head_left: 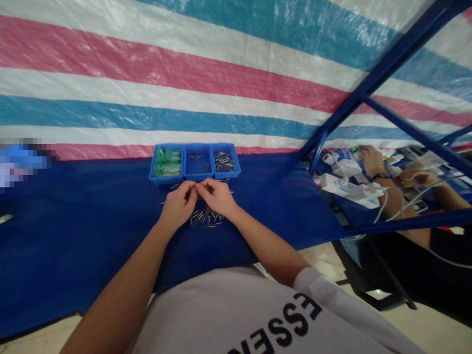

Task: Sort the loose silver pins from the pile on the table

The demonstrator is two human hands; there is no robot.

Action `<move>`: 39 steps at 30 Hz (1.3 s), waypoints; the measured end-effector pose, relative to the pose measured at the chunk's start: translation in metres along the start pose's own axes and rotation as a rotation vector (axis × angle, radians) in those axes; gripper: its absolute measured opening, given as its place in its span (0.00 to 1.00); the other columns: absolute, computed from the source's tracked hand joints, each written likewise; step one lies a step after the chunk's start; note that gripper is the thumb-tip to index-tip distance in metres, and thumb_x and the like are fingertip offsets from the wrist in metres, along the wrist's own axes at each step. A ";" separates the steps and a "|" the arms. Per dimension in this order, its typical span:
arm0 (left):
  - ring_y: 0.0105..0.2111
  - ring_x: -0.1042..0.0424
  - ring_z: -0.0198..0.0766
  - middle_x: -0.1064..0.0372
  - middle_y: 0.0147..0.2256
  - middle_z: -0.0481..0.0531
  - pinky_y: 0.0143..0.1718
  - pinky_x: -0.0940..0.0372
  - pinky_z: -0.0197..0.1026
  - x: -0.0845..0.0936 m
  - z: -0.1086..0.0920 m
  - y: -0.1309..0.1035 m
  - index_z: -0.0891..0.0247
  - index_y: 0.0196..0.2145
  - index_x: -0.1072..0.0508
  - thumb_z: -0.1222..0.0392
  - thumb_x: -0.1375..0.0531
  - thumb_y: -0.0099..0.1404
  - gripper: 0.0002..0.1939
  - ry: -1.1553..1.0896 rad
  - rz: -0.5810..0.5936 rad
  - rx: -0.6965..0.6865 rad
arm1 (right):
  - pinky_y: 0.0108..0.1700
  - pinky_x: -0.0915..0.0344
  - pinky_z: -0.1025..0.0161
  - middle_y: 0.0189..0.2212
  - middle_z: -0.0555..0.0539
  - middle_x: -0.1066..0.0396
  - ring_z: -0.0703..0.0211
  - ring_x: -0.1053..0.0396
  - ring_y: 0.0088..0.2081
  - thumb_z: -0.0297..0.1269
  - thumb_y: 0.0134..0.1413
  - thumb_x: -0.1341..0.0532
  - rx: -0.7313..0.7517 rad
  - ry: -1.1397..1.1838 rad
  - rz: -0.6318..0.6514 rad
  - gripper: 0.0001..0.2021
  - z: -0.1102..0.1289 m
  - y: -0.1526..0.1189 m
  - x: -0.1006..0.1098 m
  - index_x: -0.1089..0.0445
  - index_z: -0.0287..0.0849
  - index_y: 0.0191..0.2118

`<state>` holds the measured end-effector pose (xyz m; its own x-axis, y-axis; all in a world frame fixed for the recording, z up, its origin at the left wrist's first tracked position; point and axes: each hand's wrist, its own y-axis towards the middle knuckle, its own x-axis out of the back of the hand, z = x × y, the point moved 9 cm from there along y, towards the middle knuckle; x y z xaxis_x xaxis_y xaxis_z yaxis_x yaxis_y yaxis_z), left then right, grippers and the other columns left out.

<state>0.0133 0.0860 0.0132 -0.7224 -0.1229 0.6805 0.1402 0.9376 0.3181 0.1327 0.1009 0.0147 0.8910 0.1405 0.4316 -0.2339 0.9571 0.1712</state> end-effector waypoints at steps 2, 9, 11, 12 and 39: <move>0.24 0.33 0.33 0.31 0.27 0.47 0.30 0.40 0.36 0.000 -0.001 0.000 0.62 0.41 0.29 0.53 0.50 0.68 0.14 0.003 0.002 -0.004 | 0.30 0.43 0.69 0.23 0.53 0.33 0.67 0.38 0.26 0.47 0.59 0.44 0.003 -0.004 0.000 0.16 -0.001 0.000 0.000 0.31 0.40 0.30; 0.24 0.34 0.33 0.32 0.26 0.46 0.29 0.41 0.35 0.000 -0.001 0.000 0.62 0.40 0.30 0.53 0.50 0.68 0.13 -0.003 0.010 -0.004 | 0.31 0.43 0.68 0.24 0.52 0.32 0.67 0.38 0.26 0.46 0.59 0.44 0.008 -0.010 0.004 0.15 -0.001 0.000 -0.001 0.31 0.40 0.29; 0.24 0.33 0.33 0.32 0.26 0.47 0.29 0.41 0.35 -0.001 -0.001 0.000 0.62 0.40 0.30 0.53 0.50 0.68 0.13 0.000 0.013 0.004 | 0.30 0.43 0.68 0.24 0.52 0.32 0.67 0.38 0.26 0.46 0.59 0.44 0.008 -0.022 0.007 0.15 -0.001 0.000 -0.001 0.31 0.40 0.29; 0.24 0.33 0.33 0.31 0.26 0.47 0.29 0.41 0.35 -0.001 -0.001 0.000 0.62 0.40 0.30 0.53 0.50 0.68 0.14 0.003 0.014 0.006 | 0.31 0.43 0.68 0.24 0.52 0.32 0.67 0.38 0.26 0.46 0.59 0.44 0.006 -0.026 0.007 0.15 -0.001 0.000 -0.001 0.31 0.40 0.29; 0.28 0.29 0.38 0.28 0.32 0.51 0.32 0.38 0.38 -0.005 -0.004 0.001 0.61 0.42 0.30 0.54 0.52 0.68 0.14 0.038 0.076 -0.031 | 0.31 0.43 0.68 0.24 0.53 0.32 0.67 0.37 0.26 0.45 0.60 0.45 0.022 -0.096 0.030 0.15 -0.003 0.001 -0.004 0.31 0.41 0.29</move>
<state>0.0196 0.0863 0.0128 -0.6830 -0.0649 0.7276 0.2143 0.9344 0.2845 0.1300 0.1021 0.0103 0.8420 0.1434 0.5200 -0.2698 0.9467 0.1757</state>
